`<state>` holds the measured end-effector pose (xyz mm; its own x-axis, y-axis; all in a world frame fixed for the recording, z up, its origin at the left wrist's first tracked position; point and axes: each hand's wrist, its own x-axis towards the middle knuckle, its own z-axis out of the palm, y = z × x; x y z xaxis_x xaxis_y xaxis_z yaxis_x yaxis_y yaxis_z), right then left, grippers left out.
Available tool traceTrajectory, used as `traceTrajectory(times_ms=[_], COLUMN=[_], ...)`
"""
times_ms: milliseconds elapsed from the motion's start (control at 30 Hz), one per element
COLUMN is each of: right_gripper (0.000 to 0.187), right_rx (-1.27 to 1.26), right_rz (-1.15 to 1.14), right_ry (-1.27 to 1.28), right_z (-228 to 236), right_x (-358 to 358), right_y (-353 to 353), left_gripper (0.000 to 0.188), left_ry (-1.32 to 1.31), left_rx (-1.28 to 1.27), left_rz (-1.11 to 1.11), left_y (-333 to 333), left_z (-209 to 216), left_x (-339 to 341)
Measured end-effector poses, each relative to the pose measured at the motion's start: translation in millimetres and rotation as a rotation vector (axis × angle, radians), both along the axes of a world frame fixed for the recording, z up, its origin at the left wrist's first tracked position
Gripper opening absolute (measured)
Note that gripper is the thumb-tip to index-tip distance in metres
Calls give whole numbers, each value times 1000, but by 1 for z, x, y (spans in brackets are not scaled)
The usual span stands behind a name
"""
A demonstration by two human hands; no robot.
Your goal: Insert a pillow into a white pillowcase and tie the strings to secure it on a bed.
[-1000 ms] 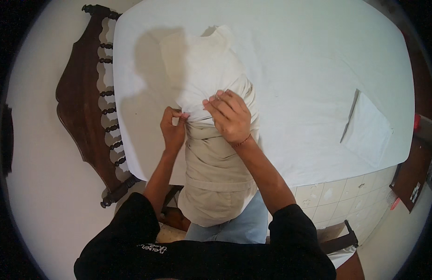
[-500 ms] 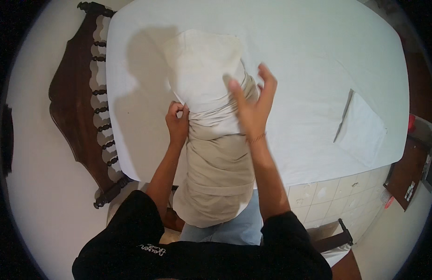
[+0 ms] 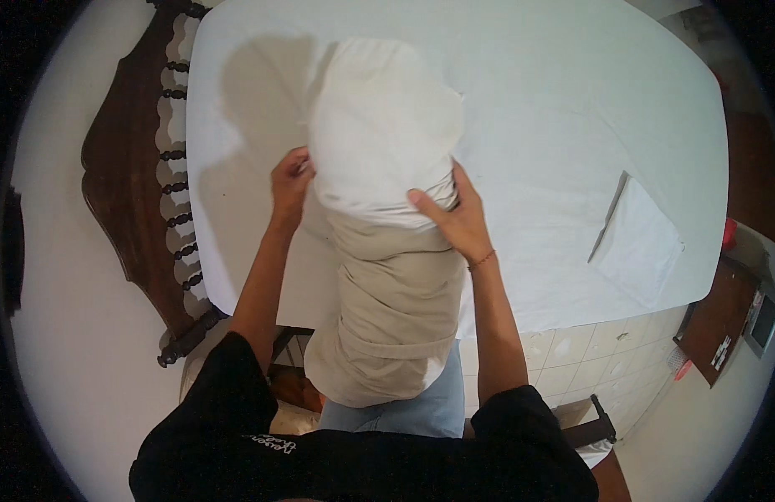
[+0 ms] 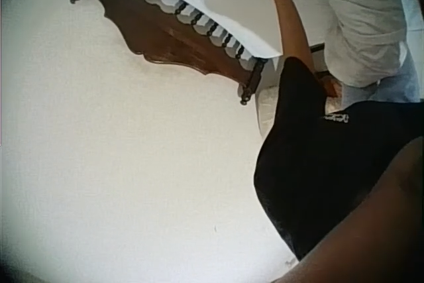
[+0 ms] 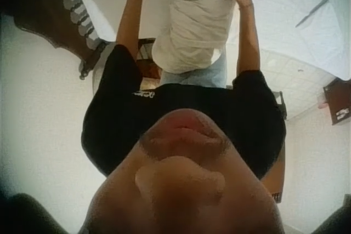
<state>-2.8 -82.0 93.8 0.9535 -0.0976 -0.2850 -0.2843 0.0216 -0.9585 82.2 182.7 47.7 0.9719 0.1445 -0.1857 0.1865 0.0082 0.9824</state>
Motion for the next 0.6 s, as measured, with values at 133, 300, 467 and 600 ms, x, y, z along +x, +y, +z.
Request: traceTrajectory(times_ms=[133,300,467,600], right_gripper=[58,17,23,24], right_rx=[-446,-787,-1051,-1124], right_rz=[-449,-130,-11,-73], right_ry=[-55,-546,-658,-593], right_z=[7,74,31,21], right_x=[2,27,8,-5], right_y=[-32,-39,-53,-46], left_gripper=[7,9,9,7], left_ry=[-199,-382,-428,-484], left_rx=[156,349,402,439], left_rz=[-197,-218,-185,-361], left_y=[-64,-132,-155,-148], left_z=[4,44,50,54], left_x=[8,-26,-59,-51])
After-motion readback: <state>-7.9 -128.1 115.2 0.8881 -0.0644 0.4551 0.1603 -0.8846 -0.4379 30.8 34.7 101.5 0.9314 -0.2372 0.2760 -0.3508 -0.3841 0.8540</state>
